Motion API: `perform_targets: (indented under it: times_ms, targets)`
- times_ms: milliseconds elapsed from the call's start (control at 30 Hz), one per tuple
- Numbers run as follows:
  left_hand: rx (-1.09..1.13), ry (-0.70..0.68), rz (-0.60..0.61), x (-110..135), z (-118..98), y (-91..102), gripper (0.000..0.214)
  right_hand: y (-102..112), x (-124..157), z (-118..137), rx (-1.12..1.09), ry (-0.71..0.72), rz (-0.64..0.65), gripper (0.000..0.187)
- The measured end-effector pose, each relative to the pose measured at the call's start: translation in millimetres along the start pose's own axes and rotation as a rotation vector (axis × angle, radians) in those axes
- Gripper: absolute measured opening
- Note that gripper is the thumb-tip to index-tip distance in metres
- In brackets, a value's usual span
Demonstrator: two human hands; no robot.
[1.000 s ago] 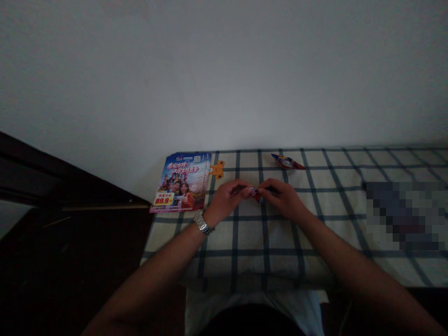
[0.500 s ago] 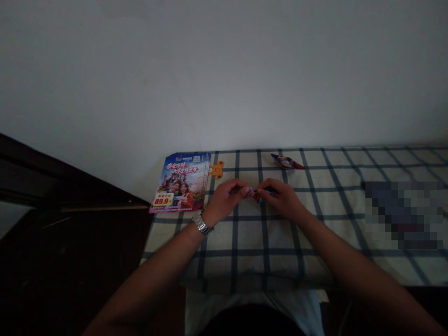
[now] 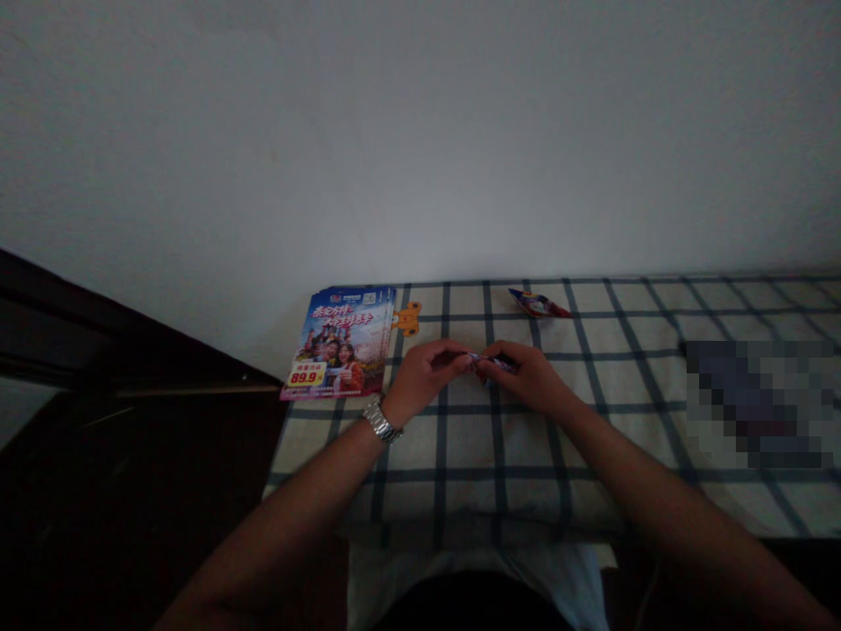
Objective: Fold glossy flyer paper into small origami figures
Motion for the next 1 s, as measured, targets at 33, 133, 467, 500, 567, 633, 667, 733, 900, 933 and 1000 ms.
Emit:
perform_targets:
  times_ms: [33,133,467,500,567,633,667,733,900,933,1000]
  targets:
    - [0.008,0.003,0.001,0.0,1.0,0.0,0.025,-0.1,-0.2,-0.8,0.003,0.002,-0.002,0.027]
    - [0.02,0.013,0.009,0.0,3.5,-0.3,0.026,0.3,-0.4,-2.2,0.005,0.007,-0.007,0.028]
    - [0.029,0.02,0.009,-0.2,2.6,-0.3,0.024,0.7,-0.3,-0.6,0.014,0.001,-0.01,0.022]
    - [0.029,0.021,0.008,-0.1,3.0,-0.4,0.024,0.7,-0.4,-0.5,0.015,0.003,-0.009,0.022]
    - [0.029,0.024,0.008,0.2,3.4,-0.7,0.024,0.9,-0.2,0.0,0.019,0.006,-0.008,0.021]
    - [0.035,0.021,0.004,0.5,2.9,-1.0,0.025,1.2,0.3,0.9,0.021,0.006,-0.008,0.021]
    - [0.044,0.018,0.002,0.6,2.5,-1.2,0.026,1.4,0.5,1.5,0.022,0.007,-0.012,0.021]
    - [0.061,0.007,-0.002,0.6,2.0,-1.4,0.027,1.8,0.9,2.9,0.027,0.013,-0.022,0.02]
    - [0.047,-0.008,-0.002,0.4,5.1,-1.0,0.026,0.9,1.1,3.1,0.045,0.021,-0.02,0.018]
    - [0.046,-0.007,0.001,0.4,6.1,-1.1,0.025,0.8,1.0,2.5,0.045,0.018,-0.019,0.018]
    - [0.053,-0.009,0.003,0.6,7.5,-1.2,0.025,0.5,0.9,1.6,0.045,0.015,-0.02,0.017]
Point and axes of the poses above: each hand's wrist, its own x-axis away from the middle knuckle, its own y-axis out of the back of the hand, z = x × y, the point moved 4 cm from there along -x, towards the middle knuckle, and after that the axes turned 5 degrees about -y, right-handed, at the moved point
